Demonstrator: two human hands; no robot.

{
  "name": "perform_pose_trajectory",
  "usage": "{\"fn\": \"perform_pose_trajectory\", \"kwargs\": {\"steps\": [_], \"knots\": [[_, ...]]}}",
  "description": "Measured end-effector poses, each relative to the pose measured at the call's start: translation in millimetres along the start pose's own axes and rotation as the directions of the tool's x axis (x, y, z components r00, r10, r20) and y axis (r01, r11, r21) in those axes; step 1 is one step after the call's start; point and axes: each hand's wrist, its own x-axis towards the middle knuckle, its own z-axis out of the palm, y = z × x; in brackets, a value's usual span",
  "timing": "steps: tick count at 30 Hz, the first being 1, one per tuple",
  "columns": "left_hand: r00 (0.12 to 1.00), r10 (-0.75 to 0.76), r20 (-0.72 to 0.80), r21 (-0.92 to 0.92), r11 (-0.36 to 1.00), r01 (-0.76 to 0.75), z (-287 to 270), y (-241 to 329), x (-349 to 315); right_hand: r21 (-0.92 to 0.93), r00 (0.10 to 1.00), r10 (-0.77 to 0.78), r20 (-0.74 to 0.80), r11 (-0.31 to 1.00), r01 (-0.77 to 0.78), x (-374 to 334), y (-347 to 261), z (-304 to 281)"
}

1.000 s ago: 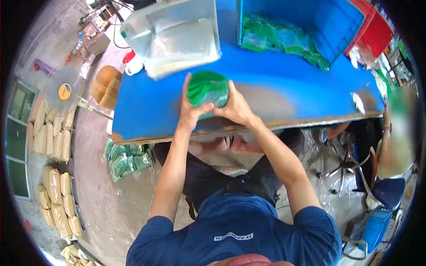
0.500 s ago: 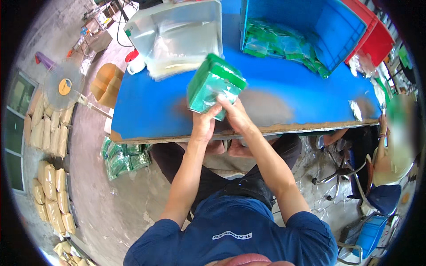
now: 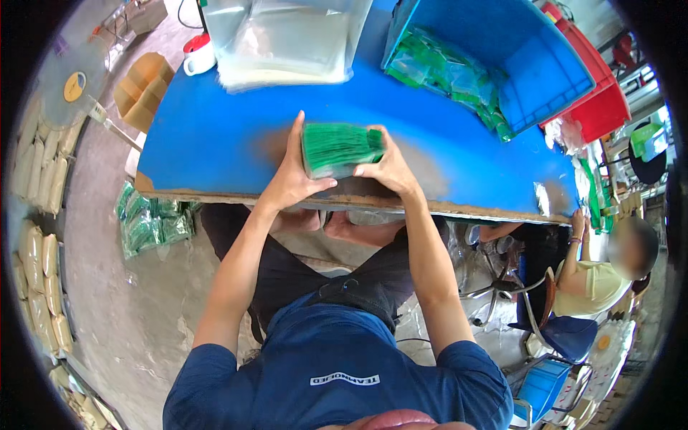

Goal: Packing several small green plastic bags into a larger clear plastic bag for distribution or storage.

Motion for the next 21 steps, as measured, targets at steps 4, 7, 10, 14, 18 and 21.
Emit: {"fn": "perform_pose_trajectory", "kwargs": {"steps": [4, 7, 10, 14, 18, 21], "knots": [[0.998, 0.063, -0.028, 0.066, 0.996, -0.061, -0.3, 4.7, 2.3, 0.233, 1.000, 0.004, 0.022, 0.972, -0.009, 5.9, -7.8, 14.8], [0.999, 0.013, -0.033, -0.059, 0.998, -0.015, -1.6, 11.8, -0.9, 0.216, 0.996, 0.080, 0.038, 0.973, -0.087, 3.5, -2.7, 13.8], [0.999, -0.035, -0.012, -0.092, 0.995, 0.034, -0.9, 3.9, 1.1, 0.031, 0.997, 0.046, -0.062, 0.999, -0.044, -4.3, -11.6, 6.5], [1.000, -0.003, -0.007, 0.019, 1.000, 0.003, -8.0, 12.2, -8.0, -0.778, 0.857, -0.497, 0.137, 0.482, 0.404, -3.3, -122.9, 34.1], [1.000, -0.007, 0.007, 0.061, 0.998, 0.007, 1.8, 24.2, -0.2, -0.829, 0.869, -0.419, 0.265, 0.360, 0.427, 14.4, -99.5, 27.5], [0.999, 0.014, 0.047, 0.023, 1.000, -0.015, -16.7, 56.4, -10.5, -0.678, 0.930, -0.099, 0.354, 0.658, 0.328, 14.3, -111.1, 20.5]]}}
